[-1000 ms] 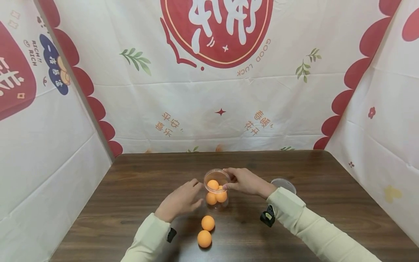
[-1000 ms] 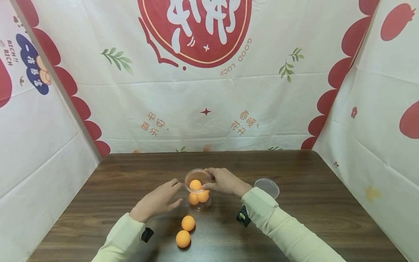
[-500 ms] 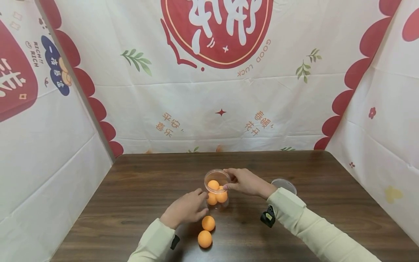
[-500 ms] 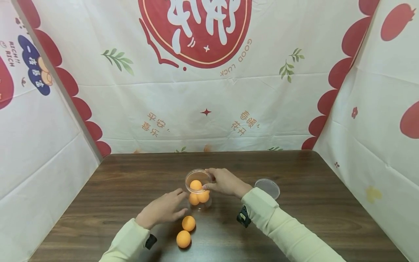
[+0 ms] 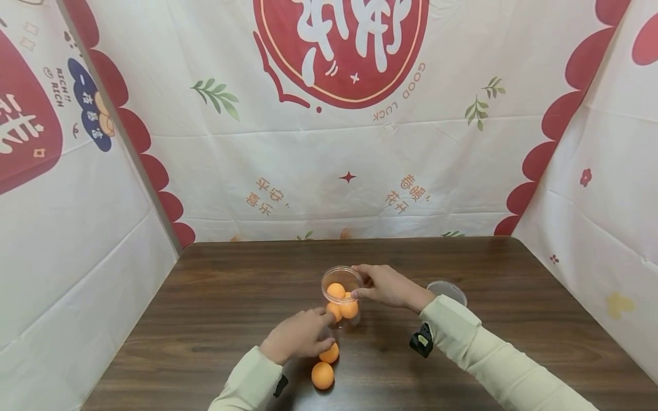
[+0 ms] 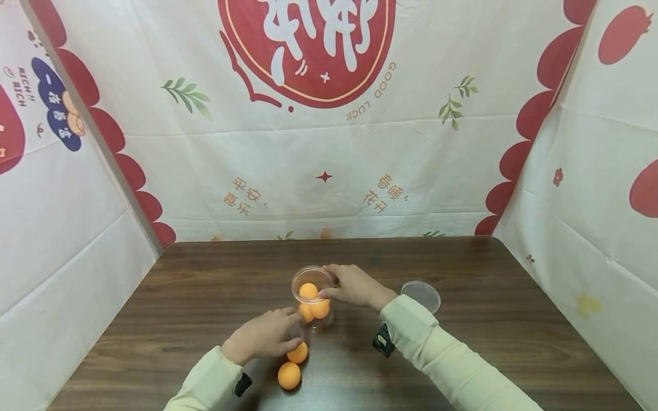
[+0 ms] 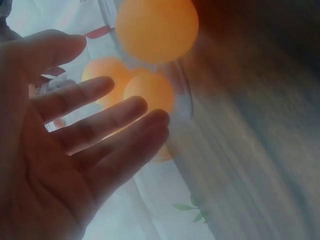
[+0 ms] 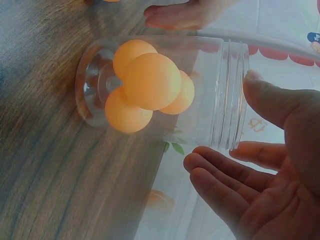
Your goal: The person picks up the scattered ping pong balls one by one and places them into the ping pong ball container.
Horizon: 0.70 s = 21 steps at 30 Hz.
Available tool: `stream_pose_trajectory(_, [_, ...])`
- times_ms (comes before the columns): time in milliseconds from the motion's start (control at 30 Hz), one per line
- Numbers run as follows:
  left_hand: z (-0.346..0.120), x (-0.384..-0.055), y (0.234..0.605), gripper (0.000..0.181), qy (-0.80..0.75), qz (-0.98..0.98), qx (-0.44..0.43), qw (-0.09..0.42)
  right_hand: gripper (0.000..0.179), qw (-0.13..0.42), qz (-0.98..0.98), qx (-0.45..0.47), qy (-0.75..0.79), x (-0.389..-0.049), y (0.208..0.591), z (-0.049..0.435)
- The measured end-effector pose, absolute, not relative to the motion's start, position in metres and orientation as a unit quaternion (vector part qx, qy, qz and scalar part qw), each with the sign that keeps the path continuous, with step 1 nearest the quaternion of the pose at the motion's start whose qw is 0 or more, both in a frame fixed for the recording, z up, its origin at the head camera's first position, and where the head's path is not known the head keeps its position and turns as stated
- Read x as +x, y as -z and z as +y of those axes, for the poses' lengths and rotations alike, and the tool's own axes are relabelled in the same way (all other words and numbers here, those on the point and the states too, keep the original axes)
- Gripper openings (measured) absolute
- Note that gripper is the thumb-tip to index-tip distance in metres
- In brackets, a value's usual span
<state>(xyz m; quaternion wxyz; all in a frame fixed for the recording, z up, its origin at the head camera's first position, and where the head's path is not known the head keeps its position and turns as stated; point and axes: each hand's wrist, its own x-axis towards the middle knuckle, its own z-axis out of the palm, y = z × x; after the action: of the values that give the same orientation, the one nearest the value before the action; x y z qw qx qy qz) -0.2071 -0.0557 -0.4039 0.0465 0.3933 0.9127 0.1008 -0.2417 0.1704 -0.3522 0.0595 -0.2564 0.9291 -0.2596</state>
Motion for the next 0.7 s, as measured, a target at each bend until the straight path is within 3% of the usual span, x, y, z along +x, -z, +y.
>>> stream_pose_trajectory(267, [-0.049,-0.204,0.41,0.013,-0.081,0.916,0.39,0.058,0.061,0.053,0.928,-0.268,0.253,-0.242,0.353,0.172])
stream_pose_trajectory(533, [-0.044,-0.202,0.413,0.027,-0.049,0.915,0.396,0.061,0.06,0.046,0.928,-0.272,0.251,-0.242,0.353,0.173])
stream_pose_trajectory(700, [-0.042,-0.202,0.416,0.023,-0.041,0.913,0.401,0.062,0.062,0.047,0.927,-0.275,0.249,-0.243,0.353,0.173])
